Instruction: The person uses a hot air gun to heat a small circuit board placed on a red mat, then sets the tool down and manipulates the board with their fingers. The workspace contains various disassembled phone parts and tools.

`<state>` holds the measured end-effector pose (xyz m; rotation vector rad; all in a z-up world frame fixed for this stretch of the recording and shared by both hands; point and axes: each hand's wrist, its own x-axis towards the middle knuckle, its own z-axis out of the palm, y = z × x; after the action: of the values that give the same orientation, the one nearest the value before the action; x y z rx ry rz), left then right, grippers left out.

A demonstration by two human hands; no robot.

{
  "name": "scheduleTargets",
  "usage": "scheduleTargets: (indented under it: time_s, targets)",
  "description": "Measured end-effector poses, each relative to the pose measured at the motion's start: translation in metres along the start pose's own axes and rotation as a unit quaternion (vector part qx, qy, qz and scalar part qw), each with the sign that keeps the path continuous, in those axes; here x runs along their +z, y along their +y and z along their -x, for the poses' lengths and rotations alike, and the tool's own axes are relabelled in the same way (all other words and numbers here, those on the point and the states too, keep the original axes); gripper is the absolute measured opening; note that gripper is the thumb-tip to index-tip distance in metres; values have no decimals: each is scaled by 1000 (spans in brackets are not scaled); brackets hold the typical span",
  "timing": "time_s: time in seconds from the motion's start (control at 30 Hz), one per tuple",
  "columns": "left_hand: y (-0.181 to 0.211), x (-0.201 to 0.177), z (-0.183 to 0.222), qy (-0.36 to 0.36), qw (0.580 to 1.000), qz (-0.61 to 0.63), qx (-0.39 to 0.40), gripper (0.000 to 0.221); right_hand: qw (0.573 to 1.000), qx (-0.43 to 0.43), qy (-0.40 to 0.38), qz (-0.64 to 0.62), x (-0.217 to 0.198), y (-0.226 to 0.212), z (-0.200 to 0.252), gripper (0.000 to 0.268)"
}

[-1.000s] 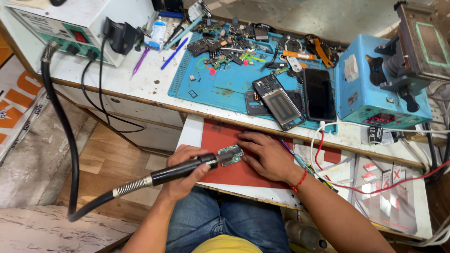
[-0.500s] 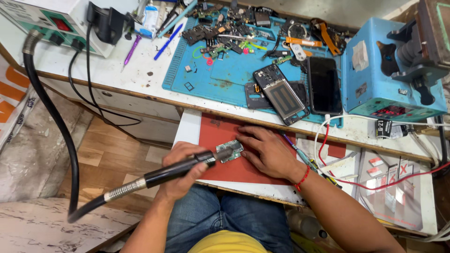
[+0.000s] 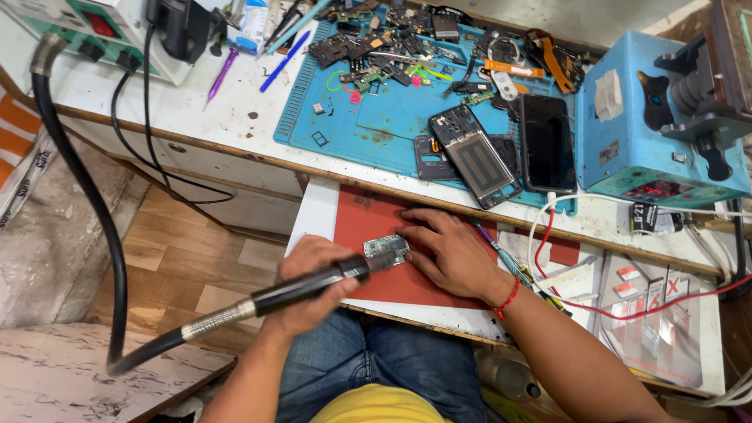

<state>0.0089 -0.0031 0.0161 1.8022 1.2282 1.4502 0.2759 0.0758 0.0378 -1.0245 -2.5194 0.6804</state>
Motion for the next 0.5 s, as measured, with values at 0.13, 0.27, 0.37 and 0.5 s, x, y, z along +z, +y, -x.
scheduleTargets:
  time_s: [0.13,0.27,0.37,0.5]
  targets:
    - [3,-5,1,16,1000,-14,-4,36,1000,-20,-2,-4,-1,-1,-2,42]
    - [1,-4,2,-14,999,27,31,36,1000,-17,-5,-4,-2,-1,1,41]
    - [-2,-2,3,72,996,-29,-36,33,1000,-2,-7,-8,-1,-1,-1,38]
    - [-7,2,4,24,1000,2,-8,35,1000,13,-6,-12,1,0,-1,38]
